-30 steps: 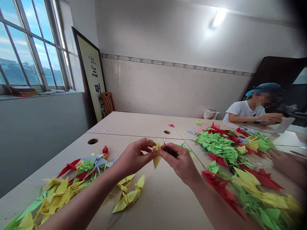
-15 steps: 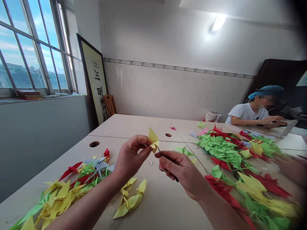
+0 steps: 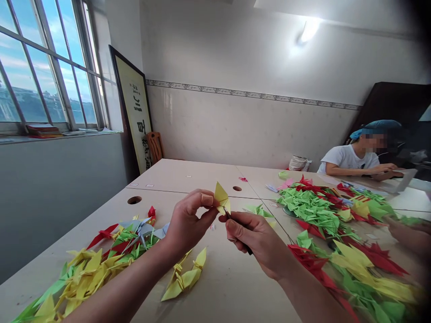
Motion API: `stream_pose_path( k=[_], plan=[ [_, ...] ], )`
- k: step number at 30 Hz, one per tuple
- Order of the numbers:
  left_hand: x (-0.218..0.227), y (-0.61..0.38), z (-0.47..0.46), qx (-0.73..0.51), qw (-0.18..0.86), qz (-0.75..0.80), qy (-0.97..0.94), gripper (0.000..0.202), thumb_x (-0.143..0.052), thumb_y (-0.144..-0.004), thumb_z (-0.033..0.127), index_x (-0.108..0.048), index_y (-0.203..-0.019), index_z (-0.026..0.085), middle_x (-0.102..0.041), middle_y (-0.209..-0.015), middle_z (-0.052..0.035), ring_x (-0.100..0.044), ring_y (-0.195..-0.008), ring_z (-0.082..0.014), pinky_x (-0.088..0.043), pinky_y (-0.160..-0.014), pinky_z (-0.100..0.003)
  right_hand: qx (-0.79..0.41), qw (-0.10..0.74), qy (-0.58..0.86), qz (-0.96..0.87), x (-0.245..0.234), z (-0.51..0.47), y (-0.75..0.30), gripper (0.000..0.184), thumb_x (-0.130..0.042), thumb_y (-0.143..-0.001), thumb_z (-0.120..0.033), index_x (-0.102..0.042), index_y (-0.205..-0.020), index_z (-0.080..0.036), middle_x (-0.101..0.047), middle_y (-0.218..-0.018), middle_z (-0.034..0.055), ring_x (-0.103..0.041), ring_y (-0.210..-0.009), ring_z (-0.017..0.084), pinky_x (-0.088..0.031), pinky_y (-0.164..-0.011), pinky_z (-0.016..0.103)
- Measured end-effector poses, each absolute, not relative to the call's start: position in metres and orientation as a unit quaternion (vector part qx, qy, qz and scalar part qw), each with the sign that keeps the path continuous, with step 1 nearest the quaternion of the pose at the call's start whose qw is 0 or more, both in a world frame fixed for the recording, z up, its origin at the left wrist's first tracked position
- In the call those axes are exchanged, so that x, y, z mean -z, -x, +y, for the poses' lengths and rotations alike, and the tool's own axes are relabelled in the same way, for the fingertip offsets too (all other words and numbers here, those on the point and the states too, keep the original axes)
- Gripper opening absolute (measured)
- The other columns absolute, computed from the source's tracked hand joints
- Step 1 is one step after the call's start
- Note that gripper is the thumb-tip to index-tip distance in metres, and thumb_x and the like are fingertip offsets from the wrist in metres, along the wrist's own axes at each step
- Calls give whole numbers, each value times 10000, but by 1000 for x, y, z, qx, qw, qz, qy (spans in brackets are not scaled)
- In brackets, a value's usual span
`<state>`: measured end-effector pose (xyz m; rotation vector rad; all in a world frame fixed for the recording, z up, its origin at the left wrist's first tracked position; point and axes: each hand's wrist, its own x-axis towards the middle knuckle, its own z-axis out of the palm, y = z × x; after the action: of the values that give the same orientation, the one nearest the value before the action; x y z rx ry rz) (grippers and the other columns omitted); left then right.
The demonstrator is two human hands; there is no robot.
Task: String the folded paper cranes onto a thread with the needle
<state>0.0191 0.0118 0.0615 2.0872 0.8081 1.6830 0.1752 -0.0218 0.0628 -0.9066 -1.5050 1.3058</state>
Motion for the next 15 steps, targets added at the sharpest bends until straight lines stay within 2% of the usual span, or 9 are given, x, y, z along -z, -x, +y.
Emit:
stream_pose_path(
  k=[2,4,7,11,15],
  plan=[
    [-62,-21,11,-589,190,288,-731,114,-557,-682,62,-556,-678,177,-604,-794,-26,-561,-731,-132,-444,-661,-247,-519,459,365,-622,-63,-22,-175,284,-607,-746,-410,-660,-862,-157,-438,-576,-35,-344,-473,54,-263,-413,176],
    [-62,-22,12,-604,259,285,-697,69,-595,-690,118,-560,-699,176,-603,-769,-16,-557,-711,-127,-445,-656,-242,-500,457,367,-638,-63,-22,-176,287,-600,-749,-418,-657,-853,-156,-442,-591,-27,-343,-482,60,-278,-417,181],
    [-62,-23,15,-621,447,261,-588,104,-641,-698,211,-543,-712,178,-594,-722,16,-542,-658,-93,-439,-622,-209,-465,456,375,-660,-65,-25,-179,306,-591,-752,-441,-643,-832,-150,-435,-604,-19,-339,-498,68,-293,-429,189],
    [-66,-22,15,-577,667,214,-421,161,-672,-687,218,-516,-717,190,-597,-721,39,-547,-627,-62,-423,-571,-171,-428,475,387,-664,-66,-27,-182,310,-588,-756,-448,-629,-884,-168,-405,-599,-27,-317,-495,72,-267,-420,194],
    [-69,-22,11,-532,745,210,-343,148,-667,-696,228,-536,-751,188,-618,-812,10,-575,-673,-81,-436,-570,-182,-408,484,397,-664,-65,-22,-183,297,-560,-785,-436,-626,-903,-171,-412,-597,-27,-322,-485,71,-267,-418,198]
  ],
)
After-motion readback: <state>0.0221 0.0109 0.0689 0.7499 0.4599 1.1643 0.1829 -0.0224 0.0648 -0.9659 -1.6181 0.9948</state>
